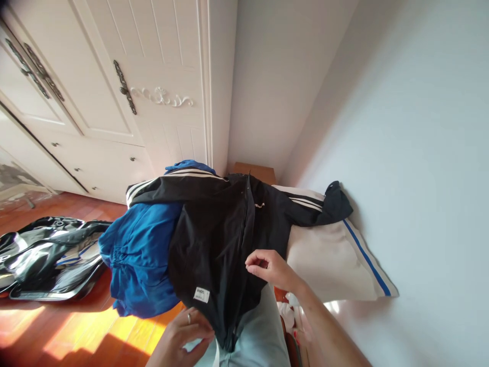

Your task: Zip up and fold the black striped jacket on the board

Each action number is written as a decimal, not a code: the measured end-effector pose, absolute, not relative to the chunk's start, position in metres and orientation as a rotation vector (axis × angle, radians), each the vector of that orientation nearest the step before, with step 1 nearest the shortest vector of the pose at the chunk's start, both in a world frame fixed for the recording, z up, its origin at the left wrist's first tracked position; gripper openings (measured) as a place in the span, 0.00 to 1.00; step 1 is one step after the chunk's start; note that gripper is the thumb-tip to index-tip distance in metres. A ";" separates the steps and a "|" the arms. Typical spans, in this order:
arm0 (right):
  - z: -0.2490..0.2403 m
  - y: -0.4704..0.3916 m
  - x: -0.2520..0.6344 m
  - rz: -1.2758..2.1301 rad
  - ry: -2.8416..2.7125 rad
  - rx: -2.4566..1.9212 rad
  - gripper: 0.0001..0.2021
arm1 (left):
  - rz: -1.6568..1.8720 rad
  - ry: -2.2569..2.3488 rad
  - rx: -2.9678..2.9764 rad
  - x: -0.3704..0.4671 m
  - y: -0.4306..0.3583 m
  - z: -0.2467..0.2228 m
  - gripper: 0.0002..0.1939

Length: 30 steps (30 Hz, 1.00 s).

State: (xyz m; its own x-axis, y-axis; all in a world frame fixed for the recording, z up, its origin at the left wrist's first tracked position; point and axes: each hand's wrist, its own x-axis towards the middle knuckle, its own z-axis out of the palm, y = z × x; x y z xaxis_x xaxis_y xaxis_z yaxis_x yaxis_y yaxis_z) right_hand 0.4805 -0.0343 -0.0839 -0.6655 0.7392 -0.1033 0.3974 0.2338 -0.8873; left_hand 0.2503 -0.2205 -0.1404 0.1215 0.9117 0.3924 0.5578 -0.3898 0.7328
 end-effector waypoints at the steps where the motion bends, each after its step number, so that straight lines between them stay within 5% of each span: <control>1: -0.084 -0.026 0.478 1.386 -2.138 -1.041 0.13 | 1.178 1.423 2.001 0.248 -0.214 -0.139 0.09; 6: -0.079 0.034 0.465 1.310 -1.960 -1.080 0.25 | 1.229 1.429 1.994 0.243 -0.188 -0.129 0.10; 15: -0.081 0.160 0.406 0.703 -2.089 -1.574 0.27 | 1.219 1.523 1.857 0.238 -0.156 -0.118 0.08; 21: -0.087 0.174 0.391 0.619 -2.152 -1.864 0.33 | 1.333 1.576 1.817 0.238 -0.150 -0.106 0.08; 30: -0.073 0.107 0.425 0.985 -2.107 -1.225 0.21 | 1.671 1.560 1.767 0.234 -0.094 -0.074 0.06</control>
